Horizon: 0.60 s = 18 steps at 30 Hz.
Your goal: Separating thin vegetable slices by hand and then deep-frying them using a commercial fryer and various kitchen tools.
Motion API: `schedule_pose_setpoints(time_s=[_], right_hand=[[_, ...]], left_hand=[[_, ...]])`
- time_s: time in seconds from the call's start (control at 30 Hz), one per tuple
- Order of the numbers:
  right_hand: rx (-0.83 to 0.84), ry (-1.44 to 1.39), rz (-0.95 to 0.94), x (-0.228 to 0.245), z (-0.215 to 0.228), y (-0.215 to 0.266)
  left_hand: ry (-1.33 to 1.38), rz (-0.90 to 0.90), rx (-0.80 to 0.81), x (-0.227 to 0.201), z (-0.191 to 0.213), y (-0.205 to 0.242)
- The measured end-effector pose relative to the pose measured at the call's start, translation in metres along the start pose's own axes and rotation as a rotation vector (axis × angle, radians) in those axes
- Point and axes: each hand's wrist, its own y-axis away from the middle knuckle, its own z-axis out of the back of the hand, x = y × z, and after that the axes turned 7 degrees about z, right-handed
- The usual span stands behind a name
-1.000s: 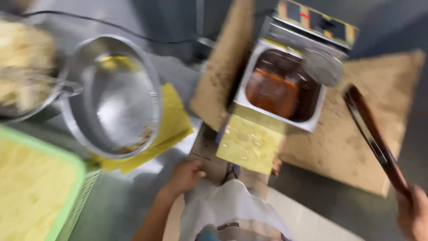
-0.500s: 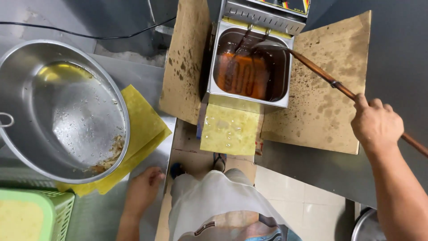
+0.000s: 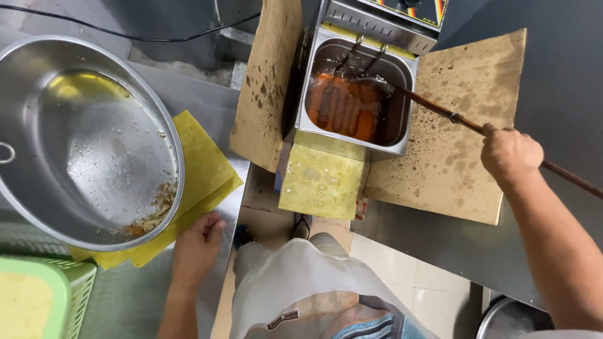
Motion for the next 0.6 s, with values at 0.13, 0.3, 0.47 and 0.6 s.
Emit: schedule_pose_setpoints(time_s=[0.13,0.3,0.47,0.6], right_hand=[[0.064,-0.009,0.031,-0.009,0.018,0.017],[0.209,-0.035,-0.031,-0.022,0.032,0.022],[0.306,-0.174,0.069,-0.021,0.036,0.04],[0.338,-0.324,0.107,-0.013,0.023,0.034]], left_hand=[[0.065,-0.137,-0.131,0.008,-0.008,-0.014],[0.001,-0.347,-0.302,0.043,-0.038,-0.055],[-0.042,-0.142,-0.218,0.052,-0.046,-0.063],[-0.005,-0.28,-0.32,0.08,-0.06,-0.079]])
